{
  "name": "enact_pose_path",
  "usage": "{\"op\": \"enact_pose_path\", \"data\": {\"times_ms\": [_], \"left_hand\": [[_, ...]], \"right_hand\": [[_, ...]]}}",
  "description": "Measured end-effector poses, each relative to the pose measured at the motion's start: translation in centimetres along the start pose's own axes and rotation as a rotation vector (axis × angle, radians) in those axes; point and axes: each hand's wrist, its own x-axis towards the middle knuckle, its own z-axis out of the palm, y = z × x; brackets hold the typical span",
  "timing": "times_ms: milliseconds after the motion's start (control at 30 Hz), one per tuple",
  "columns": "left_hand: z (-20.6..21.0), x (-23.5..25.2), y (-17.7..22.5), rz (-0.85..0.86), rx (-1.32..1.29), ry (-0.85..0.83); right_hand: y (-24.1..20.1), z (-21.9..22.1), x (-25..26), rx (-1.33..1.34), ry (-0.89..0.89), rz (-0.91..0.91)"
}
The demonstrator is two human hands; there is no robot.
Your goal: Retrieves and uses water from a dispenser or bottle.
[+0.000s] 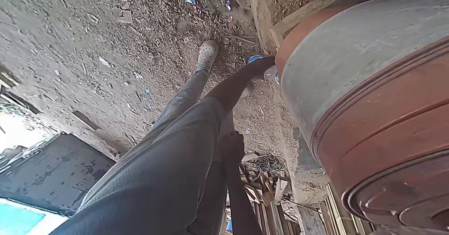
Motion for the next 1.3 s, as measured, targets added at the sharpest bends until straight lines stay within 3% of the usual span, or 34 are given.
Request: {"op": "enact_pose_path", "data": {"times_ms": [267,400,467,700,1300], "left_hand": [[-0.2,0.0,-0.2,0.013,-0.025,0.014],[-4.6,-1.3,5.1,-0.166,0.049,-0.203],[-5.4,-1.8,6.3,-0.188,0.018,-0.204],[-0.2,0.1,-0.6,0.034,0.001,-0.009],[0.2,0.2,-0.8,-0.007,0.013,0.006]], "right_hand": [[0.0,-0.2,0.3,0.017,-0.007,0.011],[-0.1,-0.6,0.2,0.029,-0.018,0.011],[-0.1,-0.7,0.1,0.037,-0.018,0.012],[0.0,-0.8,0.3,0.059,-0.009,0.015],[0.1,-0.4,0.5,0.056,0.018,-0.007]]}}
